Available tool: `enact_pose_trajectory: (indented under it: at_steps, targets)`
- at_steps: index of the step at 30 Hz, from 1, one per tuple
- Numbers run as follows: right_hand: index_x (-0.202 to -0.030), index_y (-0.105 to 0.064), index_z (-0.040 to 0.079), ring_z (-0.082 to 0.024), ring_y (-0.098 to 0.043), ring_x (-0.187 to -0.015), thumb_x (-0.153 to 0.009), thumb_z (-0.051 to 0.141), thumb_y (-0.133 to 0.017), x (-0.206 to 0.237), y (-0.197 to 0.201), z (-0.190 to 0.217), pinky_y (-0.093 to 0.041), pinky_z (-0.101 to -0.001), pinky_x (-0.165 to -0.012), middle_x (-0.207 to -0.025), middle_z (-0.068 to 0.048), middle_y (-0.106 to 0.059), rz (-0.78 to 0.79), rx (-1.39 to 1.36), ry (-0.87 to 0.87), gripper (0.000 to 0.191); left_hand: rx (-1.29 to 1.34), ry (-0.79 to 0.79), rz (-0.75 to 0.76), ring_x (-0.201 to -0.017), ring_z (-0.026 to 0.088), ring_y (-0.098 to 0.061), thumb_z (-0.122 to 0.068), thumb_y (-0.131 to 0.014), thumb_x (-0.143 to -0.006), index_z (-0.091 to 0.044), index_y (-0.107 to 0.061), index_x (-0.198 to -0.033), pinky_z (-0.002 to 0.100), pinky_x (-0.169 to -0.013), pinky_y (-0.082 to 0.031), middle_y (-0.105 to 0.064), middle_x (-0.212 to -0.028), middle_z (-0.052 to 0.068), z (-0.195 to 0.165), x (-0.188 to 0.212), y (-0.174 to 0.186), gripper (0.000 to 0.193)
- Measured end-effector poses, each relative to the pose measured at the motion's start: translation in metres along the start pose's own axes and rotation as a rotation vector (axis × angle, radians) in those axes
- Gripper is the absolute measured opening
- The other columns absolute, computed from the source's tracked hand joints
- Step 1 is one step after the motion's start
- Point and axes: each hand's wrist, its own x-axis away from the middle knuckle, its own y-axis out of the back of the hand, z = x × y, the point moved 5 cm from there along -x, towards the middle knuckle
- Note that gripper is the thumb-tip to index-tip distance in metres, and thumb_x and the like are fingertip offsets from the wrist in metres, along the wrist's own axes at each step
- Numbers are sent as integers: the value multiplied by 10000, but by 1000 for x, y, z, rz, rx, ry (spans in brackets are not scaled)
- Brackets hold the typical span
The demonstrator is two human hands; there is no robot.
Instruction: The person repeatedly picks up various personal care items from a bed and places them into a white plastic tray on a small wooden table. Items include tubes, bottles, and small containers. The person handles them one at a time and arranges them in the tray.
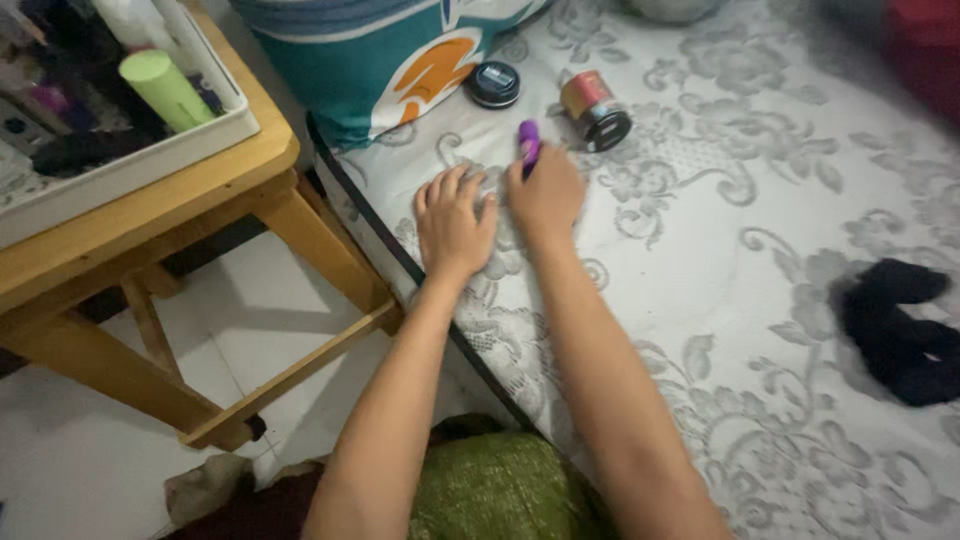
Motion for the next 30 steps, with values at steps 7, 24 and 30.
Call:
enact_pose_trajectory:
  at_steps: [7, 24, 30]
  targets:
    - [-1178, -703, 103, -355, -713, -950, -916, 399, -670, 61, 37, 23, -536, -469, -838, -1023, -162, -745, 155, -306, -263, 397, 505, 215, 283, -1390, 176, -549, -476, -486, -1024, -142, -532, -1474, 451, -1276, -177, -645, -1442, 55, 28, -21, -1, 562]
    - [-1246, -690, 111, -336, -687, -943, -876, 282, -752, 82, 67, 61, -539, -428, -808, -1102, -161, -658, 46, -428, 2, 412, 222, 63, 240, -1461, 359, -374, -397, -356, -1091, -76, -487, -1500, 485, -1232, -202, -495, -1505, 191, -19, 37, 44, 537]
    - [-1216, -691, 18, -263, -669, -883, -866, 250, -813, 95, 87, 76, -537, -373, -796, -1042, -146, -630, 51, -589, -25, 437, 40, -219, 551, -1466, 374, -318, -396, -546, -981, -30, -389, -1517, 479, -1168, -262, -377, -1595, 197, -6, 82, 98, 668]
